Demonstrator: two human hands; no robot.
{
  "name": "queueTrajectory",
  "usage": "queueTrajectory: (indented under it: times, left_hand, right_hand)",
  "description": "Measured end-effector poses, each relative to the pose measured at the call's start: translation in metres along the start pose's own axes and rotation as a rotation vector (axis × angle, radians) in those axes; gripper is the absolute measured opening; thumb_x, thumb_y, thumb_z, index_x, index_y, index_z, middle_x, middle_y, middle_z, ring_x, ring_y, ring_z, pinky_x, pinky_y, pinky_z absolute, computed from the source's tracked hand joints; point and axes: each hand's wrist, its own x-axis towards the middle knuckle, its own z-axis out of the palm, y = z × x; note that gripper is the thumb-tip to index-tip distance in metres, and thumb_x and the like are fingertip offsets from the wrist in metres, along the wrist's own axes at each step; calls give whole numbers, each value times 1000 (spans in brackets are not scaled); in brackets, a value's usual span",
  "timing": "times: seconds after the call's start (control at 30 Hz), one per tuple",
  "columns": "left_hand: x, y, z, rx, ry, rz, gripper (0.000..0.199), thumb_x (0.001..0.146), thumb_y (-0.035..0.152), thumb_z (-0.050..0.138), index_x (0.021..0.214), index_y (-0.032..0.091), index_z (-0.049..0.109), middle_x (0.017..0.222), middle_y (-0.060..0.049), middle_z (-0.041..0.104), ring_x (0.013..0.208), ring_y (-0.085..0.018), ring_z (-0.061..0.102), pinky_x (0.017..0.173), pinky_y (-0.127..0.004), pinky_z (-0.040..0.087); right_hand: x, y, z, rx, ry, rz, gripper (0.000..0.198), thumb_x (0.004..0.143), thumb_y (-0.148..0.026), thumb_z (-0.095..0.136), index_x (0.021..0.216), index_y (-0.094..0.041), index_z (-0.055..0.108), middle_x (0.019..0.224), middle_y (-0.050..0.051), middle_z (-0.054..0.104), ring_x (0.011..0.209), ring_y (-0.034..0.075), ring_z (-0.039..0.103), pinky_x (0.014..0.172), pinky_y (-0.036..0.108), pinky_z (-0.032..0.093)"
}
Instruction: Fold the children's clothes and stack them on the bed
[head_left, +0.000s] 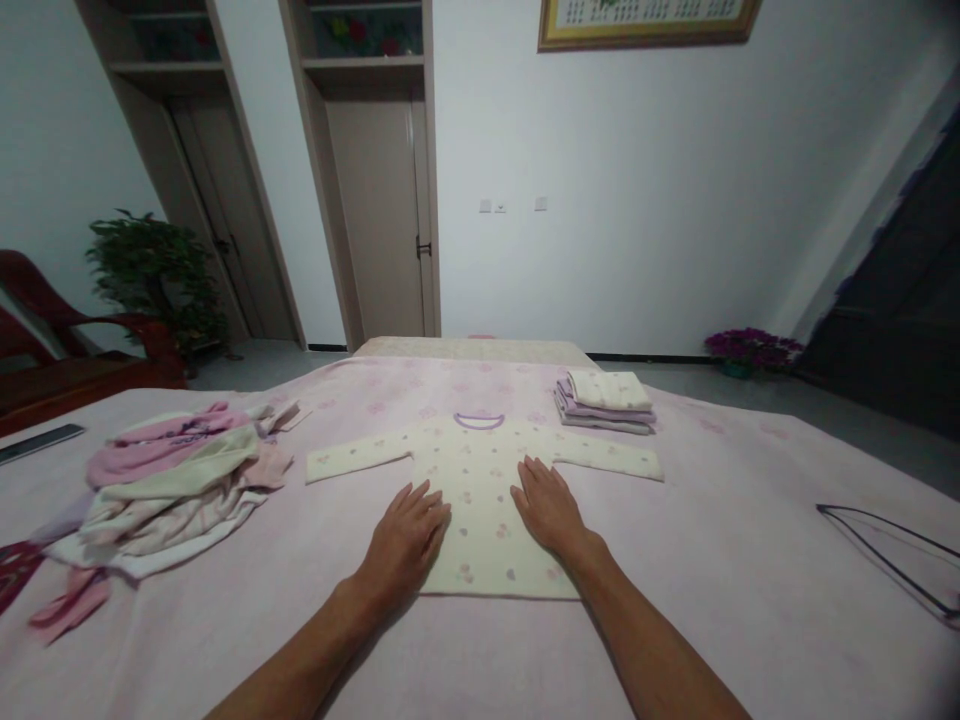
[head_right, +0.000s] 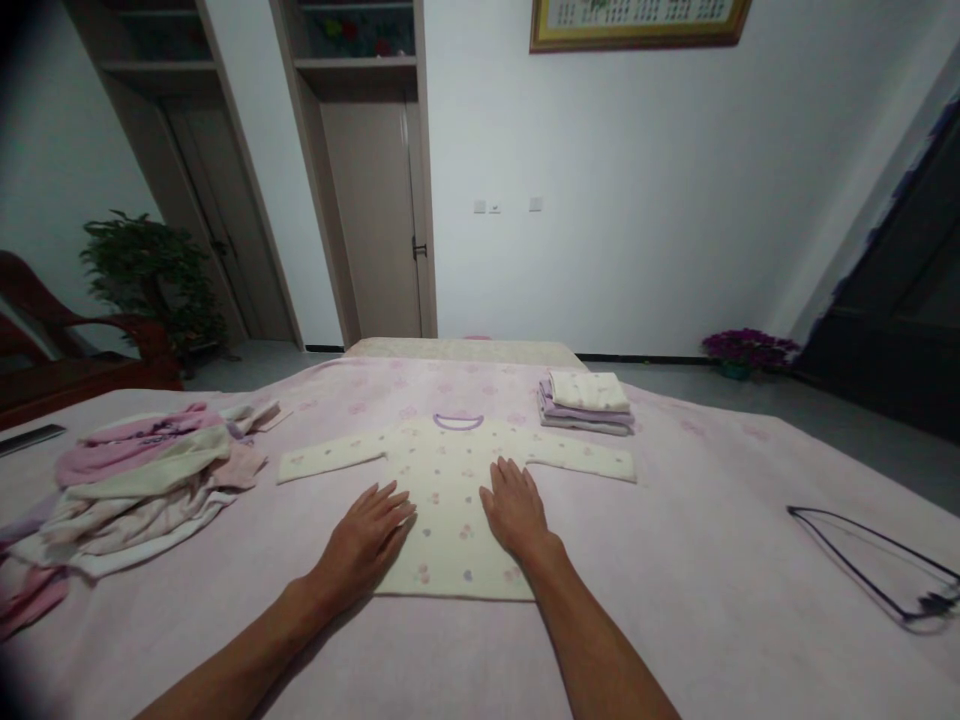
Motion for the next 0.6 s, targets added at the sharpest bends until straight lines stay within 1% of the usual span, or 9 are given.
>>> queueTrajectory:
  times: [0.07,0.17,0.27,0.37,0.47,0.6]
  left_hand:
    - [0,15,-1,-41,-32,26,37,100,25,42,132,21,61,140,-8,60,138,-26,47,117,-50,36]
    - [-1,33,4,-54,-138,29,48,100,31,45,146,19,48,153,-10,47,145,-28,37,118,-49,35]
    - [-3,38,12,-32,-213,-24,58,101,43,44,153,17,38,159,-13,33,148,-30,29,120,-51,30]
    - [-4,35,14,-7,-254,-91,63,100,48,42,153,15,36,161,-15,28,150,-31,24,121,-52,26]
    - [-5,31,9,1,-295,-112,66,99,50,44,154,16,34,162,-14,25,150,-31,21,122,-52,22]
    - [-7,30,-5,-3,-365,-139,68,98,55,44,155,20,33,163,-14,21,151,-31,18,123,-52,19]
  right_hand:
    - [-3,-8,-3,-4,-16,35,59,100,-36,31,151,-6,38,159,15,33,149,28,24,121,43,13]
    - [-12,-32,-9,20,-26,62,62,98,-33,35,153,-5,34,160,16,31,150,29,22,122,44,11]
    - [-27,-63,-13,85,-36,-24,64,97,-35,36,155,-7,32,162,13,26,152,27,18,123,41,11]
    - [-41,-83,-14,99,-91,-87,65,99,-39,32,156,-8,30,163,11,22,152,25,14,124,41,11]
    - [-47,-82,-12,65,-119,-99,67,100,-43,31,155,-6,30,163,12,20,152,27,13,124,43,9]
    - [-45,-53,-9,31,-110,-95,70,100,-52,30,156,-8,30,163,13,18,152,28,11,124,46,8]
